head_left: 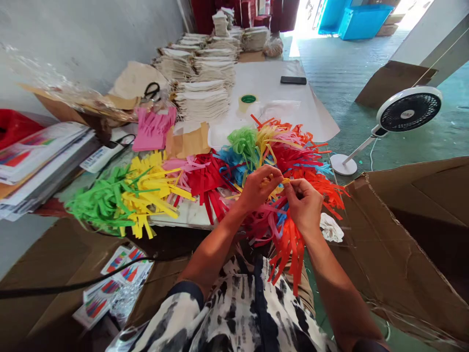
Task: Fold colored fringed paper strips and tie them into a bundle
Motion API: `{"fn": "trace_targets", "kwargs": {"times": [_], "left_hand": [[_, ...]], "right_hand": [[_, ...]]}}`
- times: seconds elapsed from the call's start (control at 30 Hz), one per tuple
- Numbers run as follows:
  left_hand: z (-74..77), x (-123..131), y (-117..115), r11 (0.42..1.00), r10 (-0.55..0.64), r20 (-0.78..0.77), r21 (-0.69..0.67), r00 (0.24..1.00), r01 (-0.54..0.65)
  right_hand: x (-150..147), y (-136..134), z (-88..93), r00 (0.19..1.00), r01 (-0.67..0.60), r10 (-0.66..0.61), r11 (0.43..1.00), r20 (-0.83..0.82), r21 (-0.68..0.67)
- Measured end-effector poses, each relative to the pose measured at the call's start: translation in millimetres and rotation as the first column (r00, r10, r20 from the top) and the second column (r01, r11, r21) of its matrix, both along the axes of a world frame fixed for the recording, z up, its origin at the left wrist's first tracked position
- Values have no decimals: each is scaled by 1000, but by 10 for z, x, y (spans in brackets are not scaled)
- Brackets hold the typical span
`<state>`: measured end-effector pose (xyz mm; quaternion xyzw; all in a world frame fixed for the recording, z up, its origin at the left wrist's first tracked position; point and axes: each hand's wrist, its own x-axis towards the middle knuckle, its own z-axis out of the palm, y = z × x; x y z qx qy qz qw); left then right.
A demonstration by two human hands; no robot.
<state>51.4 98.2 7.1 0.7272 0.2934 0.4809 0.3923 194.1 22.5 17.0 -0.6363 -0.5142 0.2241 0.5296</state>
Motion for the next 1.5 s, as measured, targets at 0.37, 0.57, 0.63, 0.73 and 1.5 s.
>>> {"fn": "trace_targets", "kwargs": {"times": [0.37, 0.57, 0.63, 0.73, 1.5], "left_hand": [[30, -2, -41, 980, 126, -212, 177, 969, -89], [144, 14, -9, 937, 146, -261, 345, 954, -49], [184, 26, -14, 955, 97, -247, 297, 964, -20], [212, 24, -33, 995, -63, -202, 63, 977, 77], [458, -379, -38, 940, -296, -499, -303, 815, 156]], "right_hand": [[20, 1, 53, 988, -90, 93, 996, -120, 26], [73, 41, 44, 975, -126, 143, 986, -171, 105], [91, 58, 40, 971, -110, 142, 980, -191, 168], [130, 94, 32, 961, -85, 134, 975, -240, 203], [392, 248, 1, 788, 275, -54, 922, -613, 272]]}}
